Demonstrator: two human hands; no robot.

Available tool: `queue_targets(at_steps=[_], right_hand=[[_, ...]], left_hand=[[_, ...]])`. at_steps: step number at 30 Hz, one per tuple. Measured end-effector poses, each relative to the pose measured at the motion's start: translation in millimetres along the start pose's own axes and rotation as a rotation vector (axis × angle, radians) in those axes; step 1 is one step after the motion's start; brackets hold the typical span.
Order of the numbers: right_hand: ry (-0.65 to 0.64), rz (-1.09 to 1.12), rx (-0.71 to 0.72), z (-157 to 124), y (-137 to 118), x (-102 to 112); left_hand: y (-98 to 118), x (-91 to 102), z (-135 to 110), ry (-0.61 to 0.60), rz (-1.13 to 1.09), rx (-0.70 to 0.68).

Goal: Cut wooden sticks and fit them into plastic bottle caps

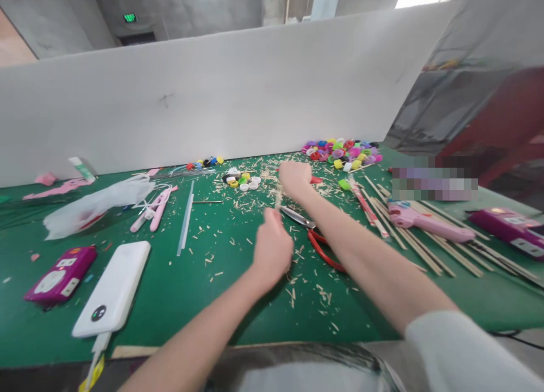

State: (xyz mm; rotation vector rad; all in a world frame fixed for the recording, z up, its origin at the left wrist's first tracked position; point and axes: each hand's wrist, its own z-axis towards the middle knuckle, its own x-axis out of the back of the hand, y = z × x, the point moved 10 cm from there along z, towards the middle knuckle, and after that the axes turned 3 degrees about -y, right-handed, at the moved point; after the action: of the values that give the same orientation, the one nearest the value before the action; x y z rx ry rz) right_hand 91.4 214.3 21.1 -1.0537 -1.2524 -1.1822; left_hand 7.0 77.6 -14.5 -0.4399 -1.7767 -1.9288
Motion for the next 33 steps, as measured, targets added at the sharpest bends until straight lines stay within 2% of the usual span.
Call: queue_targets(at_steps=[3, 7, 9, 14, 17, 20, 22, 24, 28, 30, 33], right_hand=[[0.070, 0.011, -0.076, 16, 22, 17], [0.144, 0.032, -0.086, 7, 37, 29], [0.116, 0.052, -0.102, -3, 43, 24], [-0.101, 0.156, -0.042, -14, 47, -5], [-0.094, 0.132, 0.024, -20, 48, 2], [-0.053, 0.064, 0.035, -41, 53, 17], [-0.084, 0.002, 0.020, -65, 57, 18], [-0.148, -0.072, 0.024, -93, 58, 11], [-0.318, -0.142, 0.025, -139, 59, -22], [-0.349, -0.137, 0.012, -149, 59, -33], [-0.340, -0.108, 0.004, -152, 60, -37]], left_hand=[[0, -15.1, -9, -0.075, -0.068, 0.033], [-8, -6.9, -1, -0.014, -0.154, 0.084], [-11, -0.7, 5, 0.017, -0.173, 0.080], [-19, 3.9, 10, 0.033, -0.185, 0.115], [-18, 5.0, 12, 0.035, -0.182, 0.108], [-16, 7.9, 14, 0.044, -0.187, 0.086], [-13, 10.7, 16, 0.053, -0.172, 0.063], [-11, 14.0, 17, 0.067, -0.148, 0.041], [-9, 18.0, 19, 0.085, -0.138, 0.027], [-9, 18.9, 19, 0.090, -0.139, 0.025], [-11, 21.5, 19, 0.109, -0.128, 0.022]])
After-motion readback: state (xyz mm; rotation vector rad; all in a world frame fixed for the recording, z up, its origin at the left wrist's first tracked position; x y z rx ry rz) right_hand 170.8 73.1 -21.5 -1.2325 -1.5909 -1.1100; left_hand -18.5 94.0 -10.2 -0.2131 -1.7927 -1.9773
